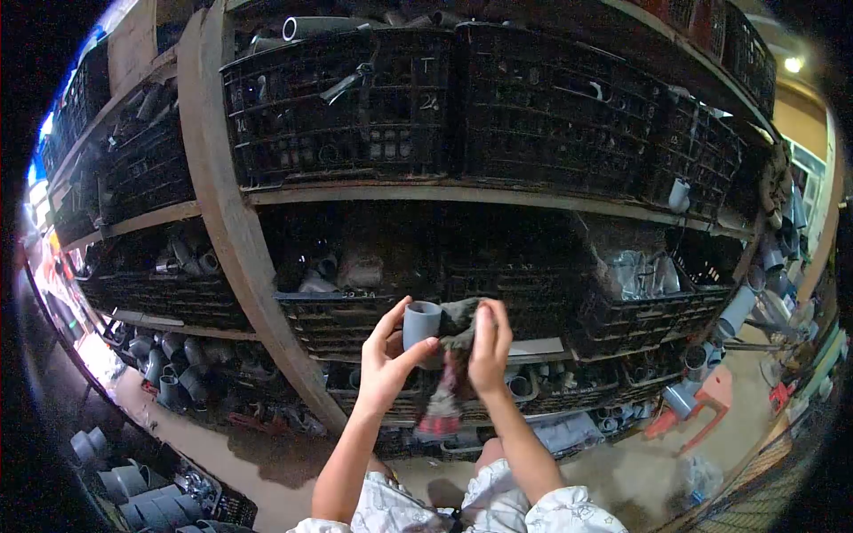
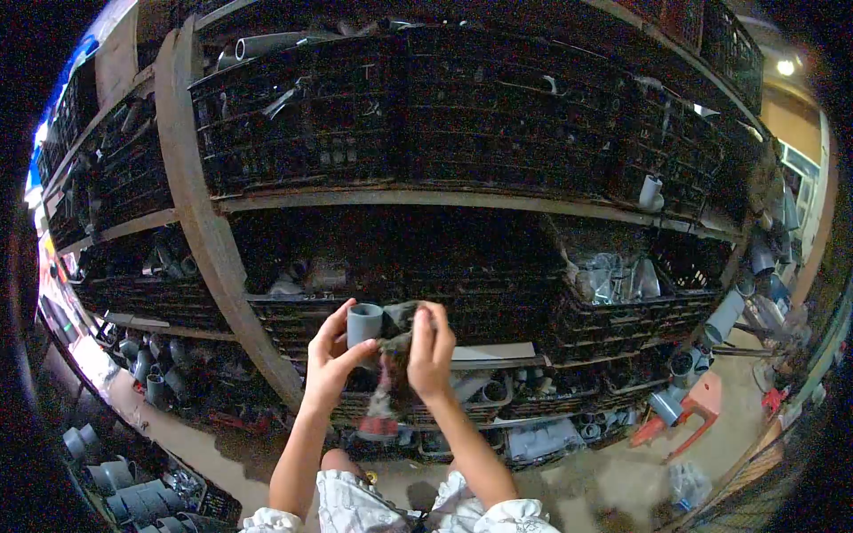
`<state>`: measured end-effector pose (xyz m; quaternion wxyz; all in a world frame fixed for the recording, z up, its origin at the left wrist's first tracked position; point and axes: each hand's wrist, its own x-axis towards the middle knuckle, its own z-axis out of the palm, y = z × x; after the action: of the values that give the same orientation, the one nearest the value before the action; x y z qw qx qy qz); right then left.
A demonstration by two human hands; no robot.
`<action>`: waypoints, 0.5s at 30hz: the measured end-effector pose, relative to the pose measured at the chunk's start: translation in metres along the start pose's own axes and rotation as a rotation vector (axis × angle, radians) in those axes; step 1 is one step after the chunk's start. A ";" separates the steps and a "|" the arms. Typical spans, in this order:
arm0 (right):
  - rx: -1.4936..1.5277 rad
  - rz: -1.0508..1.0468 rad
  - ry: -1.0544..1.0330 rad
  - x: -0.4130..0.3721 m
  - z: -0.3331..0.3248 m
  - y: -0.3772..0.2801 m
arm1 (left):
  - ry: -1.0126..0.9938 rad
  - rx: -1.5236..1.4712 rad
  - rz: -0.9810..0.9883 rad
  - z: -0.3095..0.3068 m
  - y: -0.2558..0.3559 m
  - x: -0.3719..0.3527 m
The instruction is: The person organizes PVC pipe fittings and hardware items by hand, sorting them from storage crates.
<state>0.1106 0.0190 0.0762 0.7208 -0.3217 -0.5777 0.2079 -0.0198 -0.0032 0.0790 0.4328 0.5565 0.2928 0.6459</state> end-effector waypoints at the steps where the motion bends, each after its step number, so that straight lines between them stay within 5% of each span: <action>1: -0.008 -0.024 0.092 0.005 -0.001 -0.003 | 0.021 0.003 0.004 -0.003 -0.001 0.000; 4: 0.320 0.162 0.150 0.013 -0.009 -0.008 | 0.062 0.031 0.039 -0.004 -0.009 -0.005; 6: -0.061 -0.068 0.024 0.007 -0.001 -0.014 | 0.059 0.084 0.098 0.003 -0.011 -0.007; 8: 0.073 0.127 -0.023 -0.011 0.018 -0.010 | 0.196 0.426 0.393 0.015 -0.018 -0.006; 12: 0.101 0.214 -0.094 -0.040 0.020 -0.013 | 0.337 0.719 0.562 0.009 -0.018 0.001; 15: 0.183 0.318 -0.096 -0.044 0.014 -0.012 | 0.279 0.664 0.520 0.002 -0.019 0.000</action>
<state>0.0851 -0.0154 0.0555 0.6767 -0.3320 -0.5318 0.3861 -0.0138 0.0050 0.0630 0.0101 0.6282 0.3901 0.6731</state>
